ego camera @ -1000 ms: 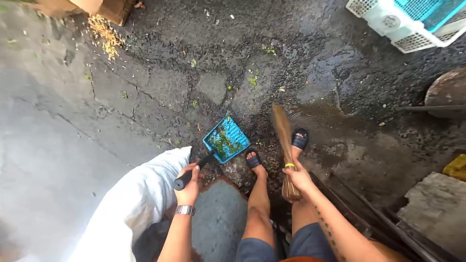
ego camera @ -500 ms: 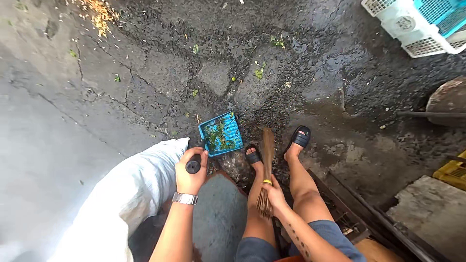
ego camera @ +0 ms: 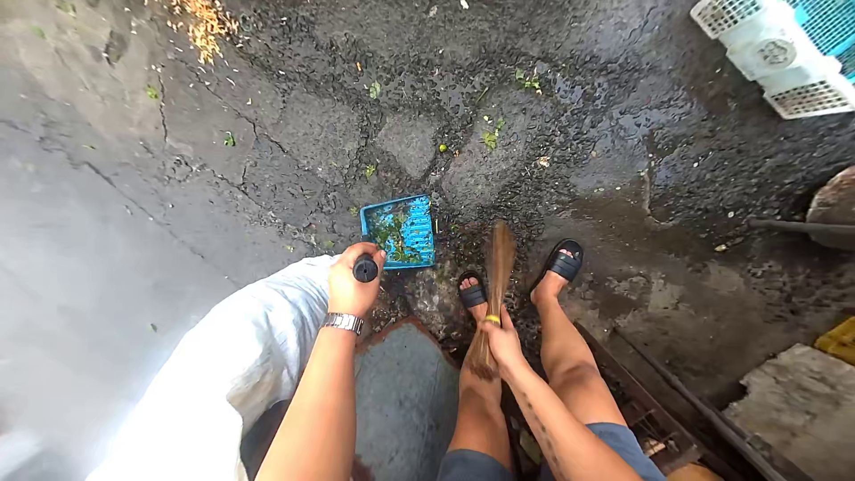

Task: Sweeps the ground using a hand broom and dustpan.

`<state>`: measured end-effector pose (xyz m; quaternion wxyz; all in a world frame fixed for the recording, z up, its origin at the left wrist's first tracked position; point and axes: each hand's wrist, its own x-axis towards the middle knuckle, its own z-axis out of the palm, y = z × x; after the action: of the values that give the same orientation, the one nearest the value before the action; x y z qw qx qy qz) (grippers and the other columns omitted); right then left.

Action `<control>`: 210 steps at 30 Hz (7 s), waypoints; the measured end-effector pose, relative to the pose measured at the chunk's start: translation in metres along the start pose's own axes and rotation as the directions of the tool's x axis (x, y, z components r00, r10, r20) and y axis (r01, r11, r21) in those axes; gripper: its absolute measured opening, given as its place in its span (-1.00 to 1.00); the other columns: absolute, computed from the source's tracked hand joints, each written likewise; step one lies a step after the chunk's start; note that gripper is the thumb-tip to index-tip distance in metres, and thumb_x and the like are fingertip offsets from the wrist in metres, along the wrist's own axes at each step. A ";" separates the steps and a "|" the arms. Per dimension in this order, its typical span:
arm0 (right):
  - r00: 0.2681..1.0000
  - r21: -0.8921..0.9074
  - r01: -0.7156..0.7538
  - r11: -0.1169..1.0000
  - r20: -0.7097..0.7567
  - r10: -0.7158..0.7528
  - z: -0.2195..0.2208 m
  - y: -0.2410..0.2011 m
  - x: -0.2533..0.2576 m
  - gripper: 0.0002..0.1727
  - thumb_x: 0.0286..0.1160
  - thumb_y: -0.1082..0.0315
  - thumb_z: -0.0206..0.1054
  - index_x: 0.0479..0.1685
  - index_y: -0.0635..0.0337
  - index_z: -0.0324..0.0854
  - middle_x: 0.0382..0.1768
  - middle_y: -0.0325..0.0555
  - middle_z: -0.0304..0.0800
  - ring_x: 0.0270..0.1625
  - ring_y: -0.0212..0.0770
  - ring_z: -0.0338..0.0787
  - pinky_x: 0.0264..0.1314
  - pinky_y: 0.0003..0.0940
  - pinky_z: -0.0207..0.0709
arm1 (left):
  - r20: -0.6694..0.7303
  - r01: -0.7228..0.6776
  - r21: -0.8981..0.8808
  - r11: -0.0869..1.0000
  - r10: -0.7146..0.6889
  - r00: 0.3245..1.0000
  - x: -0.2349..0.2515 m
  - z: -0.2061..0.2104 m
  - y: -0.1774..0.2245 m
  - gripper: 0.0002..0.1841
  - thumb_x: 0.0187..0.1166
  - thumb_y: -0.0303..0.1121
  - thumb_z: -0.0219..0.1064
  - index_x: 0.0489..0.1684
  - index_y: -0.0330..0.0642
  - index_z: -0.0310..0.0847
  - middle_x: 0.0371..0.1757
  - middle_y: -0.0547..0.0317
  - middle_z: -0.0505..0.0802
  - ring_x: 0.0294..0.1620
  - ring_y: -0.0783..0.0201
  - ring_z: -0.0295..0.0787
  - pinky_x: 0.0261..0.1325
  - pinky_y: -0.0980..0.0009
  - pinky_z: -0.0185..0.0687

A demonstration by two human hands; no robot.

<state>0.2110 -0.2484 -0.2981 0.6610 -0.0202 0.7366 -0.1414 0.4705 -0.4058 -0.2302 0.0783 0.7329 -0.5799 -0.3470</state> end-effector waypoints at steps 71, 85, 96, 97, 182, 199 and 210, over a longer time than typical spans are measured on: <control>0.916 -0.938 0.345 -0.002 0.337 0.218 -0.145 -0.305 0.132 0.01 0.38 0.15 0.51 0.91 -0.46 0.05 0.52 0.12 0.63 0.48 0.17 0.69 0.49 0.35 0.51 | -0.131 0.456 -0.704 0.544 -0.731 0.670 0.054 0.072 0.109 -0.85 0.63 -0.26 0.42 -0.07 -0.12 0.76 -0.18 0.19 0.92 -0.40 0.28 0.90 -0.23 0.28 0.93; 0.965 -0.954 0.262 -0.144 0.264 0.009 -0.055 -0.383 0.223 -0.03 0.35 0.08 0.50 0.88 -0.22 0.13 0.38 0.32 0.68 0.42 0.32 0.68 0.42 0.42 0.51 | -0.051 0.477 -0.808 0.345 -0.848 0.528 0.051 0.030 0.066 -0.75 0.71 -0.19 0.36 0.07 -0.17 0.67 -0.19 0.07 0.90 -0.52 0.20 0.87 -0.38 0.23 0.90; 0.936 -0.943 0.333 -0.013 0.332 -0.119 -0.103 -0.482 0.149 -0.04 0.44 0.22 0.45 0.92 -0.32 0.05 0.45 0.32 0.62 0.38 0.32 0.69 0.35 0.44 0.51 | -0.049 0.516 -0.793 0.324 -0.877 0.477 0.040 0.022 0.066 -0.73 0.70 -0.14 0.37 0.06 -0.16 0.71 -0.20 0.05 0.92 -0.49 0.17 0.89 -0.37 0.21 0.91; 0.935 -0.946 0.321 0.047 0.309 -0.176 -0.088 -0.485 0.168 -0.02 0.46 0.21 0.45 0.94 -0.29 -0.01 0.44 0.36 0.62 0.39 0.36 0.68 0.36 0.45 0.49 | -0.060 0.492 -0.812 0.314 -0.883 0.465 0.031 0.019 0.070 -0.74 0.72 -0.17 0.36 0.07 -0.18 0.70 -0.16 0.03 0.93 -0.49 0.16 0.90 -0.37 0.21 0.92; 0.885 -0.451 0.441 -0.776 0.076 0.459 -0.008 -0.242 0.129 0.06 0.44 0.07 0.43 0.95 -0.47 -0.17 0.33 0.21 0.75 0.34 0.23 0.76 0.37 0.32 0.57 | 0.143 0.011 -0.987 -0.162 -0.898 -0.416 -0.159 0.224 0.184 -0.80 0.69 -0.41 0.30 0.02 -0.41 0.67 0.08 -0.04 0.84 -0.37 0.23 0.90 -0.29 0.30 0.93; 0.896 -0.394 0.433 -0.811 0.089 0.435 0.022 -0.295 0.095 0.04 0.38 0.10 0.46 0.93 -0.47 -0.05 0.46 0.17 0.67 0.39 0.16 0.74 0.41 0.30 0.57 | 0.142 -0.079 -0.990 -0.120 -0.909 -0.393 -0.175 0.255 0.200 -0.79 0.67 -0.38 0.29 -0.08 -0.41 0.66 0.18 -0.09 0.80 -0.27 0.23 0.91 -0.22 0.30 0.93; 0.785 -0.618 0.526 -0.583 0.617 0.054 0.357 -0.361 0.169 0.01 0.50 0.22 0.42 0.92 -0.50 -0.11 0.41 0.30 0.64 0.24 0.32 0.75 0.16 0.43 0.60 | 0.259 -0.215 -0.962 -0.168 -0.809 -0.527 -0.215 0.251 0.197 -0.81 0.69 -0.40 0.21 -0.01 -0.39 0.57 0.14 -0.04 0.84 -0.41 0.17 0.91 -0.34 0.26 0.94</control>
<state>0.4823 -0.6960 -0.4080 0.3495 -0.7970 0.3116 0.3815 0.1449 -0.2009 -0.2256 0.4590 0.7147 0.5240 0.0622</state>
